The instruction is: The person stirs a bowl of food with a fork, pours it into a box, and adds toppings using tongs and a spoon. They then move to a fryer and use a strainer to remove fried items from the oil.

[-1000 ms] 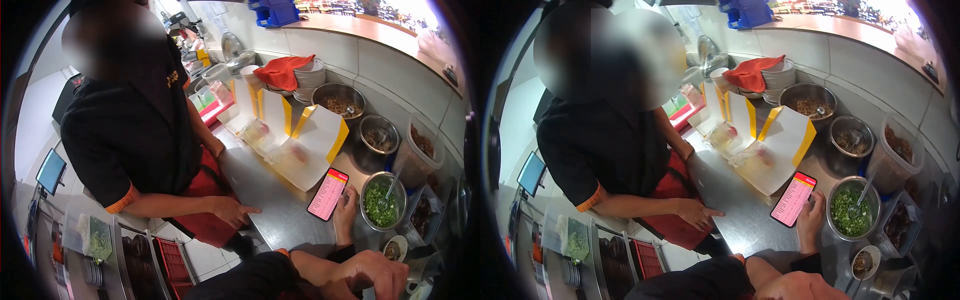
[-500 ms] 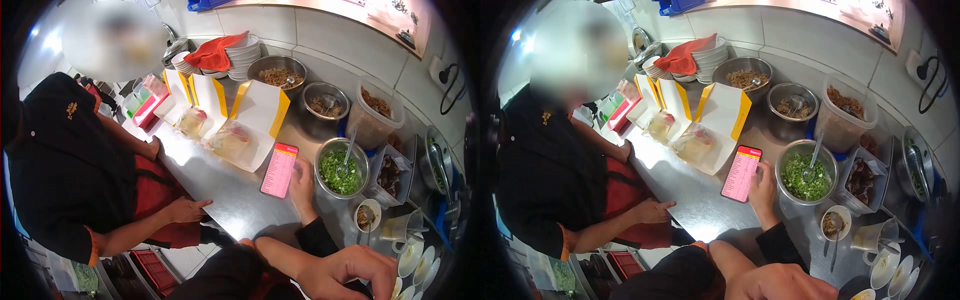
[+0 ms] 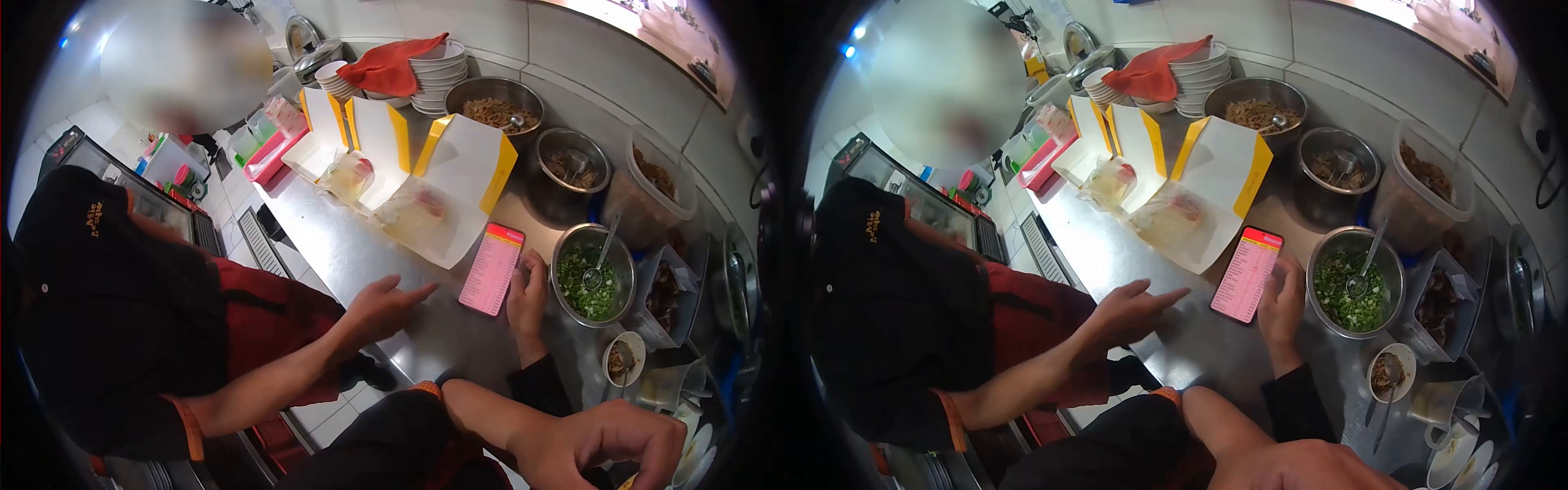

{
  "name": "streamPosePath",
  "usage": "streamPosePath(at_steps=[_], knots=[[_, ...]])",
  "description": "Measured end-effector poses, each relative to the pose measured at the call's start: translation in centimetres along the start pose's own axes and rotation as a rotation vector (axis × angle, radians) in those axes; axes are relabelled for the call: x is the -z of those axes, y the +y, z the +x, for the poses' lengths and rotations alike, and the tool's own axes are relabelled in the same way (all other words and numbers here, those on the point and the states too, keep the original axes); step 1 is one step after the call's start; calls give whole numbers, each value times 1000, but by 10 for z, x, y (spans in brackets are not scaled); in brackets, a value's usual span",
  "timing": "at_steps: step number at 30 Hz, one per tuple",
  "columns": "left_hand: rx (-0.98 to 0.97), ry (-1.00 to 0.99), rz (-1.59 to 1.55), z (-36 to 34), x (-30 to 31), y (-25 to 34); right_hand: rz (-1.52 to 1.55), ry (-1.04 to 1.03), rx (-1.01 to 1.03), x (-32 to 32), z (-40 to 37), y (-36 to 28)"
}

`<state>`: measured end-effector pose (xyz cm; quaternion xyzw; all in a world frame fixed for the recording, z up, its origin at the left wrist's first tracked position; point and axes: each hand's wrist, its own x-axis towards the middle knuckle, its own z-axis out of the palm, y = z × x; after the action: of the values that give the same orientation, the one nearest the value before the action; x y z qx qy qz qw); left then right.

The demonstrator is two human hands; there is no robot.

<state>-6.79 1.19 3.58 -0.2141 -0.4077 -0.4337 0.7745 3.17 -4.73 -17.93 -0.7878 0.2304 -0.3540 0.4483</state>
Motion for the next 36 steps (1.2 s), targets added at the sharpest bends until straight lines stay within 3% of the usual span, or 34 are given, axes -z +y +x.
streamPosePath(at_steps=[5,9,12,14,16,18,22,29,32,34,36], knots=[[-67,-32,55,5,5,0,2,-16,-2,-2,-1,5],[235,36,189,5,7,17,3,-14,19,-2,0,7],[301,93,187,10,3,24,-8,-7,8,-2,0,3],[53,-20,179,13,8,14,15,-10,6,-2,0,5],[52,-28,189,13,9,14,18,-10,7,-3,0,8],[296,67,215,8,7,22,0,-8,10,-4,0,12],[-11,-83,157,13,12,13,0,3,-4,-3,1,6],[-32,-20,264,16,5,18,33,3,-44,-2,-2,0],[209,38,331,17,0,34,35,8,-29,-2,-1,0],[203,0,307,17,3,33,37,5,-21,-2,2,0],[-13,-78,225,15,11,17,26,3,-19,-2,0,2]])
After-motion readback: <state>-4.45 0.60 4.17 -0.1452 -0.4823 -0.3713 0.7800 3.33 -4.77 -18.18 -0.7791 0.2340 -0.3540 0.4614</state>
